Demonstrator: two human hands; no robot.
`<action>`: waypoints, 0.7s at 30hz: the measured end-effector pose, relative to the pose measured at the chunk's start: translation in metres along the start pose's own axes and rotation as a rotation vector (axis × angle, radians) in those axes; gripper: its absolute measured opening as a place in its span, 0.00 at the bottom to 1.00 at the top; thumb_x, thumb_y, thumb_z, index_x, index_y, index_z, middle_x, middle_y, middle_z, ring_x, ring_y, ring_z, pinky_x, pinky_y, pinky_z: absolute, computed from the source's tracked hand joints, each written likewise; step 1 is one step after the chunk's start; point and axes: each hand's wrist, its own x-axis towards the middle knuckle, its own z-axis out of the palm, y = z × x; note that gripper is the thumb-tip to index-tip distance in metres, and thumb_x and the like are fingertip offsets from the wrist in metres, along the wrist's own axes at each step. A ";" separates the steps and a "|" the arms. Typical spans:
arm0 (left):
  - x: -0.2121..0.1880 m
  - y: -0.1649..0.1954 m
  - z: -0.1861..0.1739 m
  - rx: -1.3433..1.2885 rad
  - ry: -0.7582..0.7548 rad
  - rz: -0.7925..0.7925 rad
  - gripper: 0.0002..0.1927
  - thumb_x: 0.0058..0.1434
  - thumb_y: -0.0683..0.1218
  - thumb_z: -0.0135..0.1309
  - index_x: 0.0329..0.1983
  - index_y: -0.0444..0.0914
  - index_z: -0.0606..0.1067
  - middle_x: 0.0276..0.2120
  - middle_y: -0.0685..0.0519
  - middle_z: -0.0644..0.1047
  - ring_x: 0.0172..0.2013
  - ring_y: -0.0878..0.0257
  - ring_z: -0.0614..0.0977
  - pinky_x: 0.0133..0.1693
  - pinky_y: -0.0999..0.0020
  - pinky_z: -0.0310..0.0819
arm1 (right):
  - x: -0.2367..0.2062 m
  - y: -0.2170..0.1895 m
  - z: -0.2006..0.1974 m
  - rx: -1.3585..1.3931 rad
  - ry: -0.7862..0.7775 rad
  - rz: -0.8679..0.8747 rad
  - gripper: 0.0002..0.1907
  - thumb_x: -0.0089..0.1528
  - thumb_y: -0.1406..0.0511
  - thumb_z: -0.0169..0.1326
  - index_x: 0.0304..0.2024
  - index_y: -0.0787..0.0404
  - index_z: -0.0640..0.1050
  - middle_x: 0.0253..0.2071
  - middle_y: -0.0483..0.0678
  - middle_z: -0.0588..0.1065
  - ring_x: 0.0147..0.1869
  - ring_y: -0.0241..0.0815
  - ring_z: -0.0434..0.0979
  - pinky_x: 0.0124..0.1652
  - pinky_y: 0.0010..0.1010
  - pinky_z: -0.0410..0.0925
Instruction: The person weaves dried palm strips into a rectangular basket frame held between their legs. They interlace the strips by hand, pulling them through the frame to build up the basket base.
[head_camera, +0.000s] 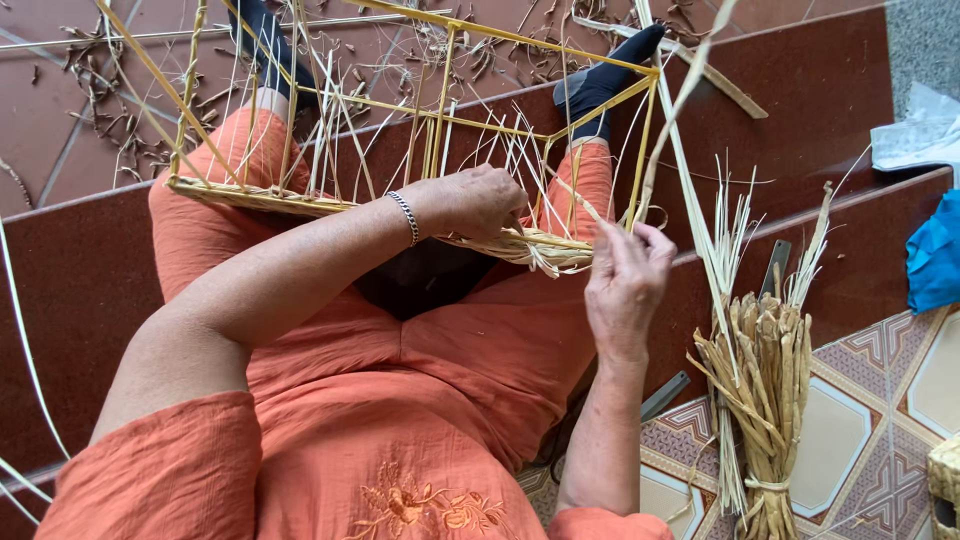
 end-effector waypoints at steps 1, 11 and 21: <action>0.004 -0.003 -0.002 0.049 -0.023 -0.049 0.06 0.59 0.44 0.57 0.35 0.38 0.81 0.31 0.45 0.81 0.36 0.50 0.84 0.41 0.55 0.78 | -0.003 0.002 0.002 -0.039 0.017 -0.035 0.12 0.72 0.61 0.56 0.51 0.60 0.84 0.45 0.54 0.79 0.62 0.49 0.69 0.58 0.39 0.66; 0.032 -0.026 -0.029 0.396 0.075 -0.172 0.09 0.69 0.39 0.53 0.33 0.32 0.78 0.25 0.46 0.79 0.20 0.61 0.78 0.23 0.62 0.77 | -0.014 -0.013 -0.005 -0.032 -0.018 -0.104 0.11 0.70 0.64 0.57 0.52 0.62 0.81 0.47 0.51 0.81 0.66 0.55 0.67 0.65 0.45 0.61; -0.034 0.029 -0.081 0.602 0.707 0.131 0.12 0.59 0.42 0.58 0.46 0.41 0.78 0.46 0.47 0.78 0.54 0.53 0.75 0.57 0.45 0.65 | -0.015 -0.003 -0.013 0.169 -0.094 -0.059 0.20 0.59 0.66 0.65 0.54 0.60 0.82 0.51 0.49 0.81 0.67 0.53 0.65 0.66 0.43 0.60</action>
